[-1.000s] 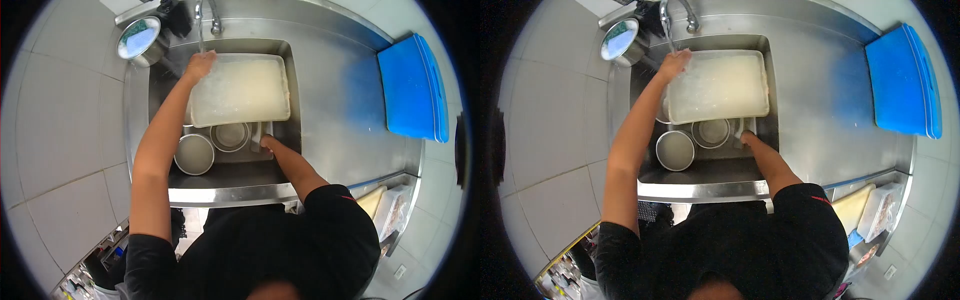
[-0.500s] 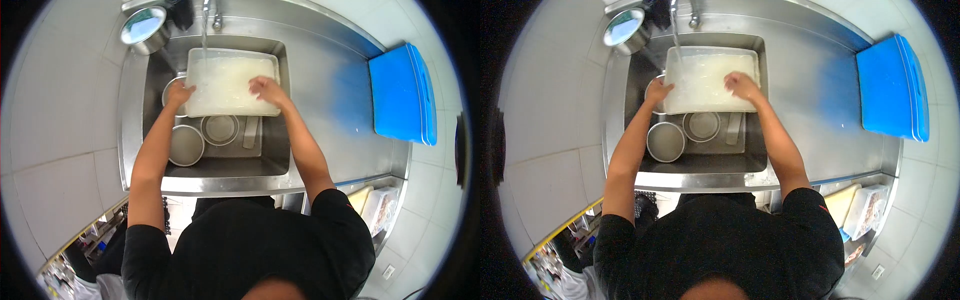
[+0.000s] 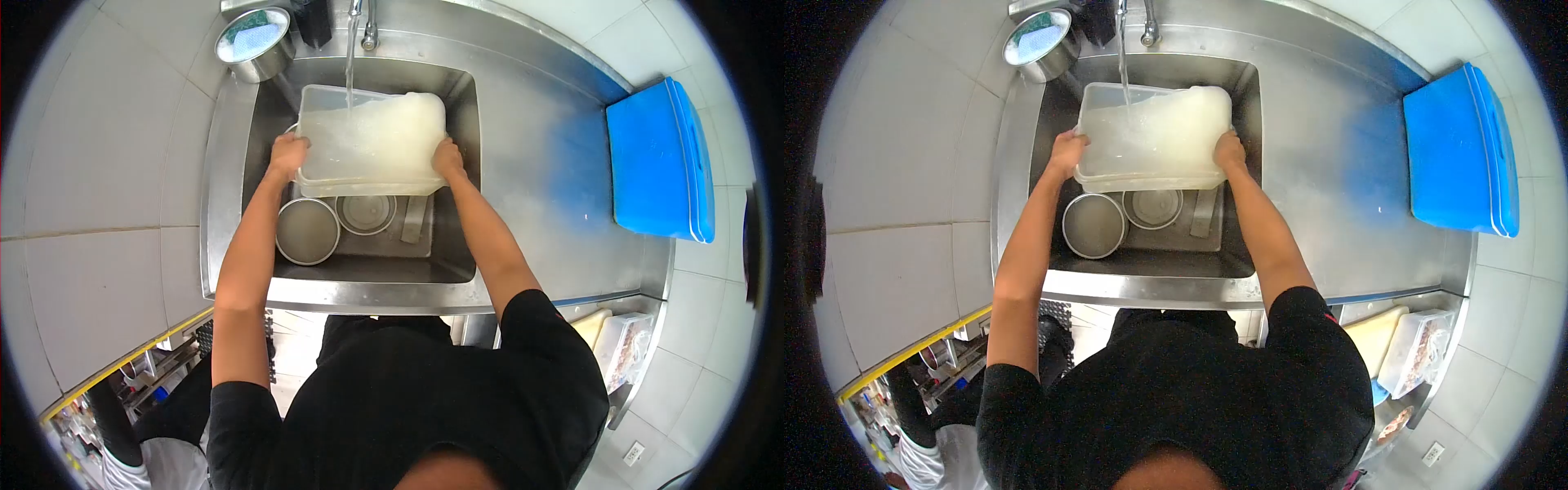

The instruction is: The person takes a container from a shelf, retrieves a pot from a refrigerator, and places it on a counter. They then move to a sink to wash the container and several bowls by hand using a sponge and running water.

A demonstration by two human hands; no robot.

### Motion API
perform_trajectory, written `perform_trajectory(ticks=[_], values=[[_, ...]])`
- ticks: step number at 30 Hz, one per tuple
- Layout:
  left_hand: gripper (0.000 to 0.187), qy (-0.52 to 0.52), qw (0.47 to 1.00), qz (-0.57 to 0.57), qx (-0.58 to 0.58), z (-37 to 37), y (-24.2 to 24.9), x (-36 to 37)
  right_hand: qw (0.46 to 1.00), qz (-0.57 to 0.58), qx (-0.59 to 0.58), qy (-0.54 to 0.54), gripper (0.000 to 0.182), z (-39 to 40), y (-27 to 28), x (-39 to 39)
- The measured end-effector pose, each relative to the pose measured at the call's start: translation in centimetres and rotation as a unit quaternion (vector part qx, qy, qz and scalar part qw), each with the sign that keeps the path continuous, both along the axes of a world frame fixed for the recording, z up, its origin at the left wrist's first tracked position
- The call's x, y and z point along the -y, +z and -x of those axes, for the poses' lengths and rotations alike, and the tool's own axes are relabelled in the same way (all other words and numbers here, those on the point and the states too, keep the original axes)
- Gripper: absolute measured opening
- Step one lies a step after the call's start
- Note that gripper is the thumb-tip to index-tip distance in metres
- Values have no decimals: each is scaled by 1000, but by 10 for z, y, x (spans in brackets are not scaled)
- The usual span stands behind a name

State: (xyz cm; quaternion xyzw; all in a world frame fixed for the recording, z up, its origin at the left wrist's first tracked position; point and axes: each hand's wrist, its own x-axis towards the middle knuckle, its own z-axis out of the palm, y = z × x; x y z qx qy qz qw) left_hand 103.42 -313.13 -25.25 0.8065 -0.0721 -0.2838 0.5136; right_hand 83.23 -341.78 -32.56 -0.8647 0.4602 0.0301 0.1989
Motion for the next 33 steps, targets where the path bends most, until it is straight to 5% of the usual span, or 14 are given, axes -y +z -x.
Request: perform_trajectory(ticks=[2, 8, 11, 12, 15, 18, 20, 21, 23, 26, 27, 30, 32, 33], values=[[27, 17, 1000, 17, -14, 3, 19, -8, 998, -55, -19, 2, 33, -5, 15, -12], [30, -28, 994, -91, 59, -4, 66, -21, 994, -97, 32, -46, 24, -13, -23, -44], [33, -66, 970, -162, 167, 0, 104, -15, 949, -12, -224, 221, 28, -60, -172, -30], [33, -63, 970, -164, 167, 4, 119, -11, 949, -12, -223, 224, 28, -59, -174, -34], [33, -73, 960, -203, 178, 12, 149, 1, 967, 17, -116, 227, 23, -48, -143, -65], [33, -106, 922, -235, 288, 19, 166, 11, 987, -128, 49, 83, 21, -53, -84, -93], [33, -134, 897, -260, 332, 38, 182, 19, 956, -99, -38, 274, 22, -67, -85, -96], [33, -133, 895, -263, 334, 44, 184, 21, 955, -101, -35, 275, 22, -77, -113, -90], [31, -139, 886, -257, 359, 52, 188, 24, 815, 120, -161, 543, 29, -97, -182, -78], [29, -146, 879, -268, 366, 61, 192, 23, 736, 62, -133, 661, 37, -89, -82, -68], [29, -144, 879, -271, 364, 63, 193, 22, 735, 60, -132, 663, 37, -90, -66, -67], [26, -130, 884, -270, 359, 68, 192, 16, 908, -166, -39, 383, 37, -101, -38, -58], [18, -100, 880, -232, 403, 67, 186, 10, 940, -302, 25, 157, 38, -111, -14, -52], [18, -97, 880, -234, 402, 68, 189, 7, 948, -268, 36, 169, 36, -117, 14, -53]])
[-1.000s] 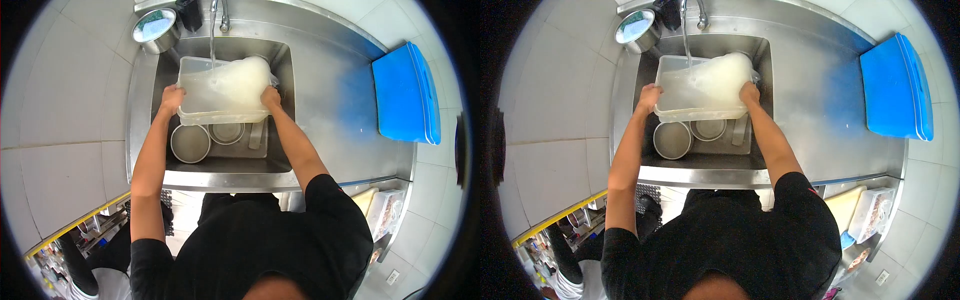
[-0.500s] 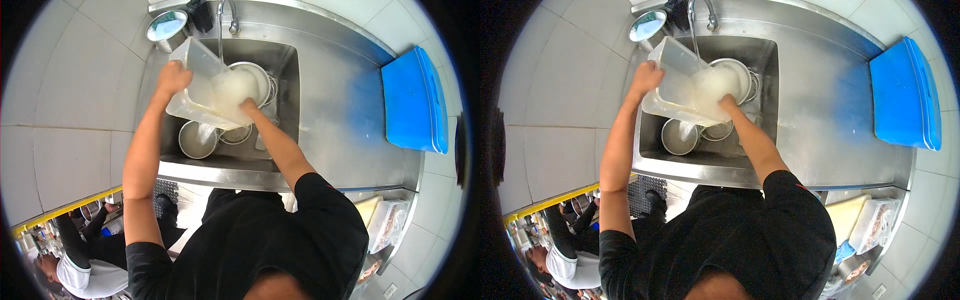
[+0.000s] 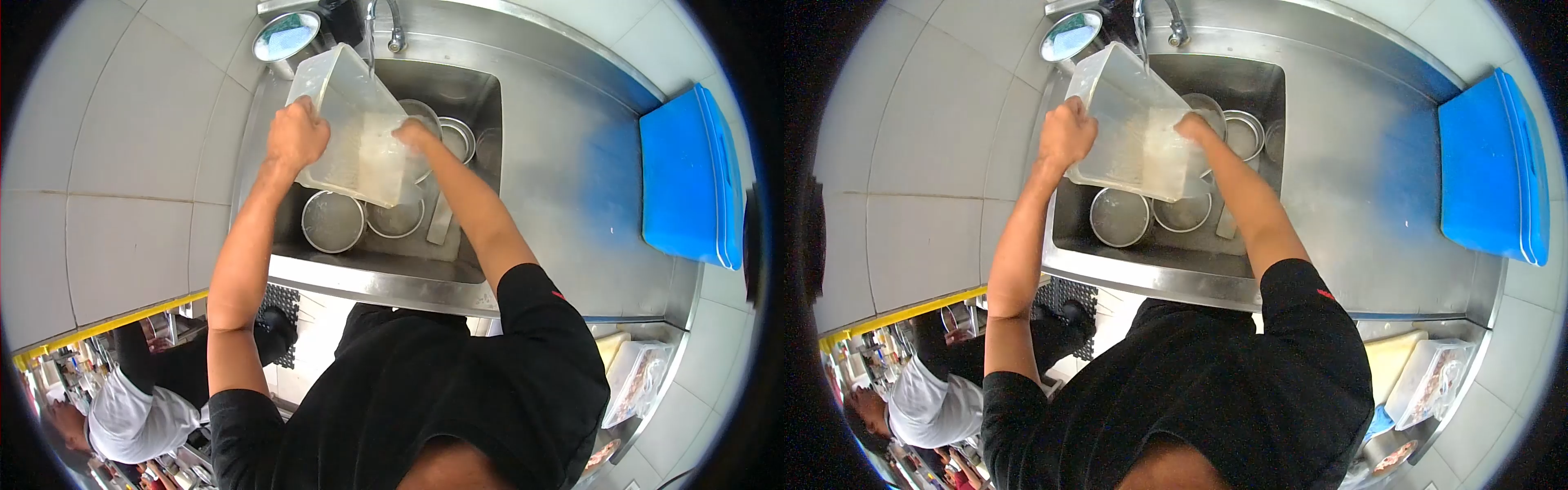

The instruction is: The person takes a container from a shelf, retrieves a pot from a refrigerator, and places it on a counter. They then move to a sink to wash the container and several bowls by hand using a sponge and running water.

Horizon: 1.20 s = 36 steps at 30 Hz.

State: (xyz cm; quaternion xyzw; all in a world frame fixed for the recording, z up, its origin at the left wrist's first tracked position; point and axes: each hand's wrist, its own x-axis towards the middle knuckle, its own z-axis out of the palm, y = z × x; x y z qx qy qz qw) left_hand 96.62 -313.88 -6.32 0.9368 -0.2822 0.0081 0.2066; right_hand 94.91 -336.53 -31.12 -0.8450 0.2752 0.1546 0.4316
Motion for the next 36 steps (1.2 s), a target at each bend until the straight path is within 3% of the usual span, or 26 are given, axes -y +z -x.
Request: perform_trajectory(ticks=[1, 4, 6, 9, 14, 18, 20, 21, 23, 28, 30, 32, 36], values=[[18, 4, 1000, -22, 0, 0, 6, -1, 999, 34, 20, 6, 36, -7, 28, -1], [17, 16, 999, -36, 5, 2, 14, -10, 999, -31, 28, 16, 31, -51, 45, 17], [16, 22, 999, -29, 13, 2, 20, -18, 947, -318, 19, -39, 27, -68, 57, 18], [12, 17, 999, 8, 38, 5, 32, -31, 945, -322, 36, -47, 14, -74, 96, 10], [10, 10, 993, 19, 119, 9, 48, -61, 925, -378, 35, -30, 27, -98, 123, 4], [12, -13, 988, 33, 150, -1, 45, -63, 955, -295, 29, 13, 38, -95, 152, -1], [14, -55, 988, 45, 134, -20, 43, -59, 994, -33, 94, 38, 44, -76, 173, -5], [14, -58, 989, 50, 130, -26, 44, -55, 995, -29, 91, 34, 44, -77, 161, 2], [15, -74, 996, 26, 35, -42, 47, -45, 947, -30, 299, 111, 46, -75, 140, 17], [15, -163, 986, 23, -25, -81, 24, -13, 951, 6, 289, 111, 37, -17, 130, 43], [16, -181, 982, 24, -52, -92, 16, 4, 962, 49, 264, 46, 38, 0, 116, 57], [23, -217, 969, 27, -116, -102, 6, 23, 951, 113, 287, -1, 41, 26, 111, 67], [38, -239, 959, 45, -144, -124, -20, 63, 950, 128, 280, -59, 43, 78, 126, 71]])
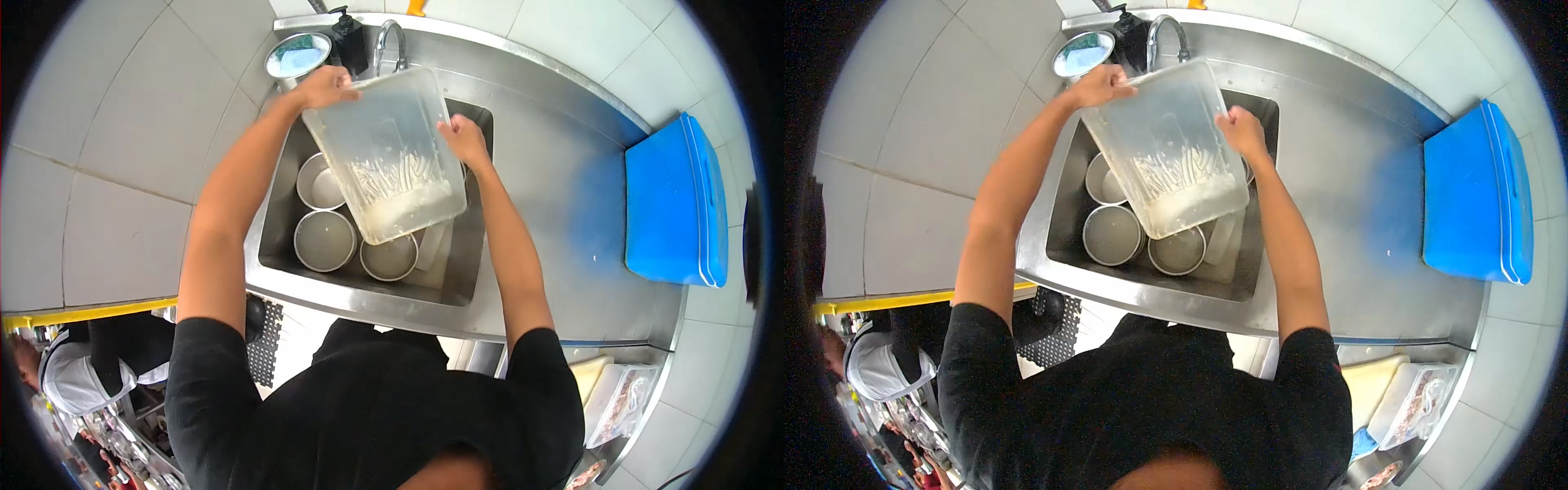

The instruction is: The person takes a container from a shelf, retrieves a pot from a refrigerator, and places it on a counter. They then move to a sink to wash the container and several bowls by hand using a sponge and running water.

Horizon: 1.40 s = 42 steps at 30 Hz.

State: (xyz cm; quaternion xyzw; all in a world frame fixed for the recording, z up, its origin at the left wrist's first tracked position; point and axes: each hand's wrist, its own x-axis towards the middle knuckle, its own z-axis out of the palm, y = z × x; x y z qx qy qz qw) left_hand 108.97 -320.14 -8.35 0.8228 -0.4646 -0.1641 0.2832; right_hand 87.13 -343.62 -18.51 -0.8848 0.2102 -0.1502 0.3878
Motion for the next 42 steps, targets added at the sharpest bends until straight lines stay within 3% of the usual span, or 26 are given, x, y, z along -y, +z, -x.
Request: perform_trajectory(ticks=[4, 6, 7, 8, 10, 14, 18, 21, 23, 26, 29, 31, 35, 37, 42], values=[[44, -43, 999, 6, 7, -8, -26, 46, 992, 95, -35, -76, 39, 38, 5, -8], [46, -97, 986, 25, 131, -10, -36, 70, 987, 115, -50, -100, 36, 53, 9, -15], [51, -39, 999, 7, -26, -5, -38, 77, 986, 117, -58, -106, 35, 58, 13, -21], [51, -39, 999, 12, -27, -2, -40, 87, 984, 118, -67, -112, 33, 64, 18, -25], [56, -34, 997, 26, 63, 1, -45, 99, 985, 118, -63, -113, 32, 70, 20, -28], [67, -81, 986, -68, 131, 13, -25, 98, 986, 77, -82, -123, 35, 73, 11, -18], [72, -93, 975, -51, 193, -12, -45, 62, 993, 77, -37, -78, 40, 43, 3, -13], [70, -61, 969, -167, 171, -16, -28, 17, 995, 64, -65, -41, 42, 2, 5, -18], [71, 39, 978, -139, 148, -8, -21, -16, 995, 79, -58, -7, 42, -30, 1, -20], [65, 110, 982, -113, 99, 4, -13, -58, 994, 59, -63, 62, 42, -73, 2, -30], [57, 168, 978, -39, 116, 15, -20, -94, 993, -8, -42, 106, 33, -110, 0, -44], [52, 207, 971, -36, 112, 32, -15, -110, 972, -180, 40, 145, 31, -133, -13, -50], [35, 295, 944, 1, 149, 71, -1, -126, 959, -239, 26, 153, 32, -151, 14, -61], [31, 315, 937, 7, 150, 82, 3, -130, 970, -189, 59, 139, 28, -170, 2, -61], [21, 359, 913, 12, 193, 112, 30, -130, 986, -85, 126, 62, 12, -159, 40, -82]])
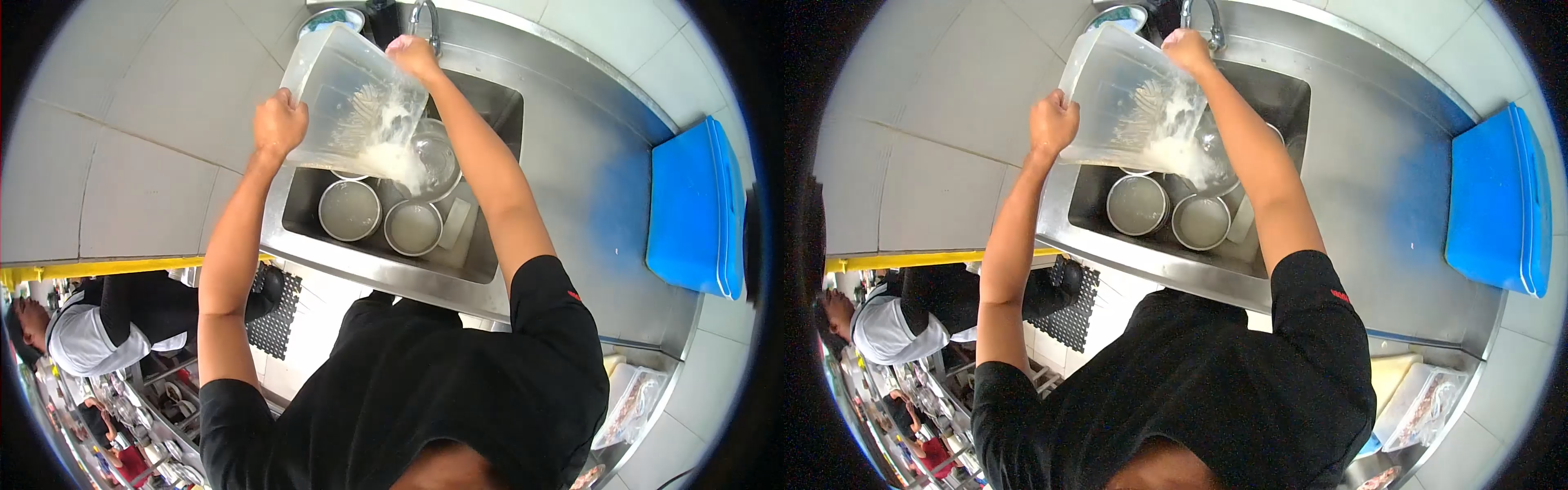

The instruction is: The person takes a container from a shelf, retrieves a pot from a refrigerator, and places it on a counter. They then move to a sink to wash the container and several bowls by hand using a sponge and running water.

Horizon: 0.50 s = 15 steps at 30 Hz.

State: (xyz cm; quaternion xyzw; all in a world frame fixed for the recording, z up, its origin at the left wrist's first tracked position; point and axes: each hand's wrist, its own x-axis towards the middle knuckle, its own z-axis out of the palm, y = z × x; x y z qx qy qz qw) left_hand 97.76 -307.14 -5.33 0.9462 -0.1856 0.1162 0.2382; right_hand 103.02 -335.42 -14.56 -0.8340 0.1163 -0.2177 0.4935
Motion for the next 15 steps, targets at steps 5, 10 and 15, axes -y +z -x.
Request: perform_trajectory(ticks=[5, 10, 15], values=[[13, 19, 995, -25, 92, 22, 24, -15, 957, 281, -57, -42, 22, -23, -2, 19], [14, 60, 987, -32, 145, 40, 41, -45, 841, 515, -166, -13, 32, -6, -13, 46], [16, 102, 971, 49, 210, 56, 29, -85, 829, 470, -299, -46, 29, -7, -31, 42]])
